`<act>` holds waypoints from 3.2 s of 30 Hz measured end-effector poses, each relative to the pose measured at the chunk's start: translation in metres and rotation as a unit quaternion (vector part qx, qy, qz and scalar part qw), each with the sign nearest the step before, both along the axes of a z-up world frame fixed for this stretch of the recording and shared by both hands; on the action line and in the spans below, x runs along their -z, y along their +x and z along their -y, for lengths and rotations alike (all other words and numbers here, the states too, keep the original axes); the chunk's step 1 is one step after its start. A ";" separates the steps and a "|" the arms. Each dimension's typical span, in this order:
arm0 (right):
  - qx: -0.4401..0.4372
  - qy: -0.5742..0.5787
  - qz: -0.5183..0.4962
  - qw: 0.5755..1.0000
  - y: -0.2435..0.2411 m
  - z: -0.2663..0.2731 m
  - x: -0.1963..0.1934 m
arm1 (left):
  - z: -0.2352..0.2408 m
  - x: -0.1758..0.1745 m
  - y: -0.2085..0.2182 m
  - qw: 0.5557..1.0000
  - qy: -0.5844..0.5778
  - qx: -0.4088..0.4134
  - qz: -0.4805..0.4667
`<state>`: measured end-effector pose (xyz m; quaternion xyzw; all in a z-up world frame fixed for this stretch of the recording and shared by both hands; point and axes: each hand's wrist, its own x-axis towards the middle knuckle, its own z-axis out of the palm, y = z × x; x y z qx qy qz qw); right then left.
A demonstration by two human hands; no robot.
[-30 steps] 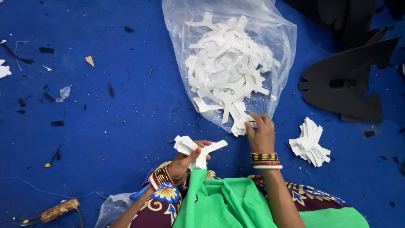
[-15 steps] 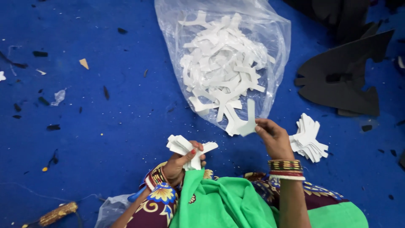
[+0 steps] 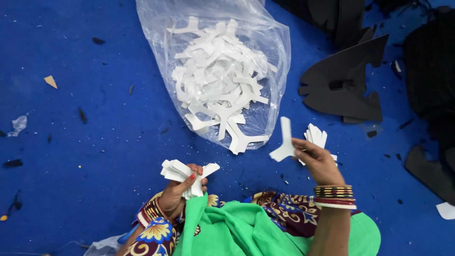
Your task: The person sorts and stacks white fabric shoe components from a plastic bag while sitting on a floor mat.
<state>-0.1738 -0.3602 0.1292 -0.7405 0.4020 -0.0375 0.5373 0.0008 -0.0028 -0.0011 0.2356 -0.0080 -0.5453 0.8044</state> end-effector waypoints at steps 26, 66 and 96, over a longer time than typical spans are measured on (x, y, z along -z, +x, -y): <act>-0.140 -0.428 -0.022 0.893 0.113 -0.107 0.089 | -0.002 -0.006 -0.001 0.999 0.029 -0.010 -0.013; -0.094 -0.328 -0.035 0.939 0.088 -0.114 0.069 | 0.001 0.000 -0.004 0.998 0.048 -0.041 0.011; -0.167 -0.333 0.001 0.928 0.147 -0.113 0.050 | 0.002 0.000 -0.001 0.997 -0.010 0.016 0.075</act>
